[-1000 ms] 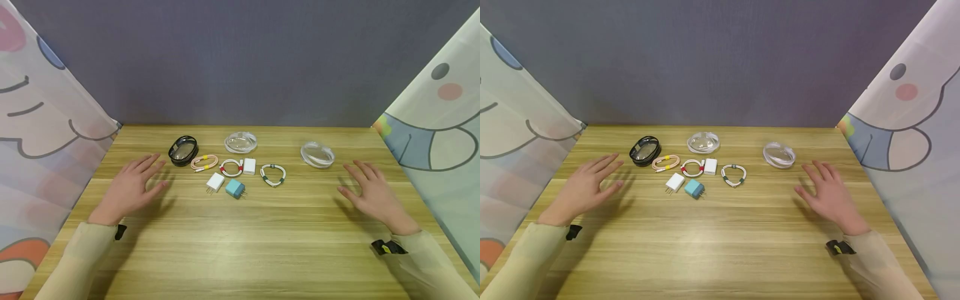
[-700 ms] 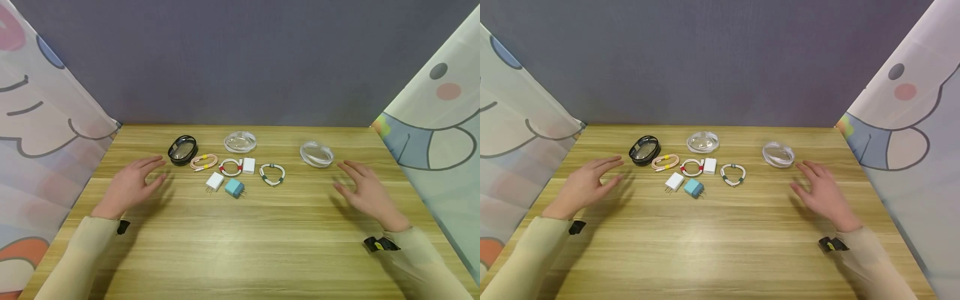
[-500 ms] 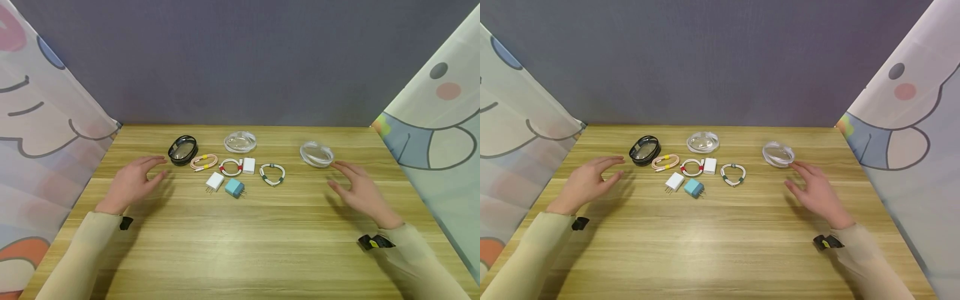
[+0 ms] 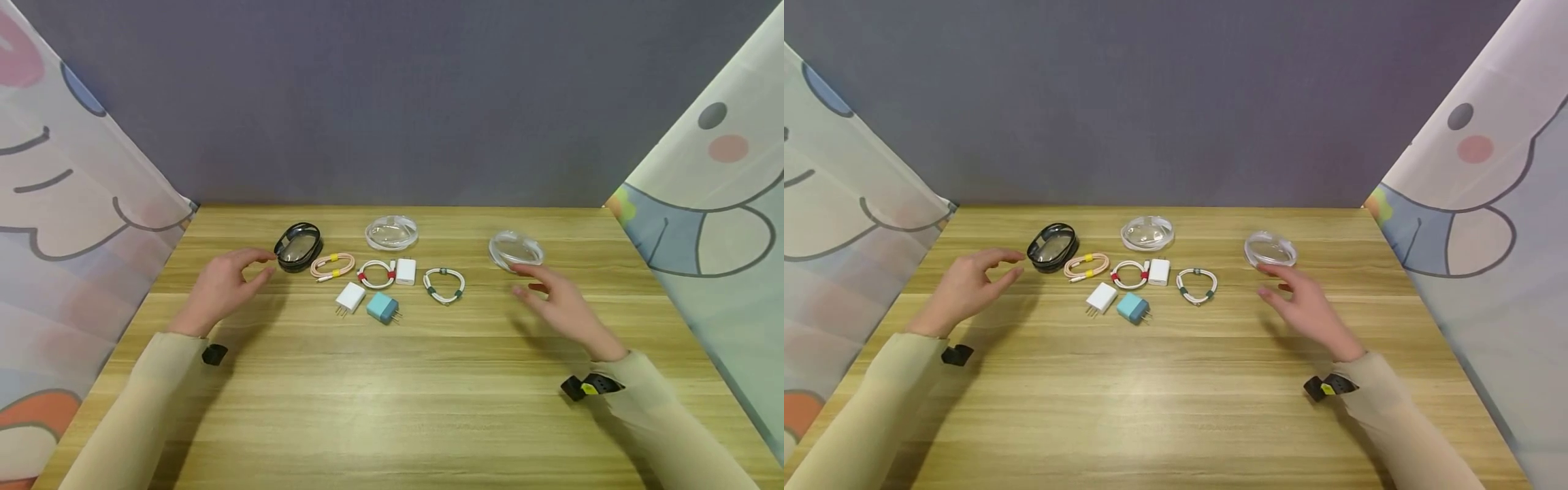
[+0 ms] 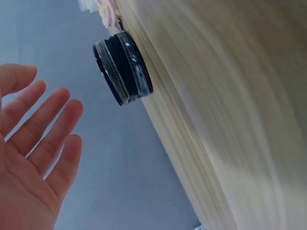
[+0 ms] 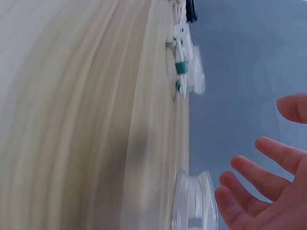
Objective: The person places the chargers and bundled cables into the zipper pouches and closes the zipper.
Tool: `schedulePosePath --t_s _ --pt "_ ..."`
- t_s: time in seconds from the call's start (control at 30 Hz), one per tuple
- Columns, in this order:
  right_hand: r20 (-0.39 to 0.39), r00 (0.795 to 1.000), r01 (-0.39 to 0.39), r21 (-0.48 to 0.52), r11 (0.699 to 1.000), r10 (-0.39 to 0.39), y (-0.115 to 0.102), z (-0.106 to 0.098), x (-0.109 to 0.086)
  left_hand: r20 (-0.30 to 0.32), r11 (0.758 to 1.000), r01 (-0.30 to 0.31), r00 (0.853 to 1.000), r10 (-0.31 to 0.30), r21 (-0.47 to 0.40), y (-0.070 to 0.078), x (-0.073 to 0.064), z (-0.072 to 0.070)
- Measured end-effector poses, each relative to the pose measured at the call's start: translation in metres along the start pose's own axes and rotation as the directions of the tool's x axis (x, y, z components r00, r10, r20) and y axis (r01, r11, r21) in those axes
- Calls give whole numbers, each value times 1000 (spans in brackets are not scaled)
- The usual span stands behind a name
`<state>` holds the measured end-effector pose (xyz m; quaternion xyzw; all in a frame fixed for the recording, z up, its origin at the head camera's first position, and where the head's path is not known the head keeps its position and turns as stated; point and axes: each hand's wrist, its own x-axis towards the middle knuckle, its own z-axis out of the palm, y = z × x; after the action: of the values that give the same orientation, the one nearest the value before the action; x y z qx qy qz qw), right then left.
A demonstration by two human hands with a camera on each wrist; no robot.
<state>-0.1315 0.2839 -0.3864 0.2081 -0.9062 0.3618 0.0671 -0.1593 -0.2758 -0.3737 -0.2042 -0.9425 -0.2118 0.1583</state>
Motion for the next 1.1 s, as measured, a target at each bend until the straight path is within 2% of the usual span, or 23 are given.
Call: schedulePosePath --t_s 0.2,0.4,0.7,0.93,1.1 --pt "55 997 -54 164 985 46 -12 11 10 15 998 22 1000 -21 -52 -3 4 3" --pt "102 994 -56 267 962 30 -21 22 22 61 998 36 998 -32 -61 -8 10 10" --pt "137 991 -49 337 940 3 -30 42 35 135 1000 18 991 -18 -1 -16 23 23" --pt "175 985 -57 349 935 -5 -35 55 41 147 997 -30 989 20 66 -17 28 28" --pt "194 981 -52 365 929 -21 -40 61 50 153 995 -41 988 27 88 -18 32 30"
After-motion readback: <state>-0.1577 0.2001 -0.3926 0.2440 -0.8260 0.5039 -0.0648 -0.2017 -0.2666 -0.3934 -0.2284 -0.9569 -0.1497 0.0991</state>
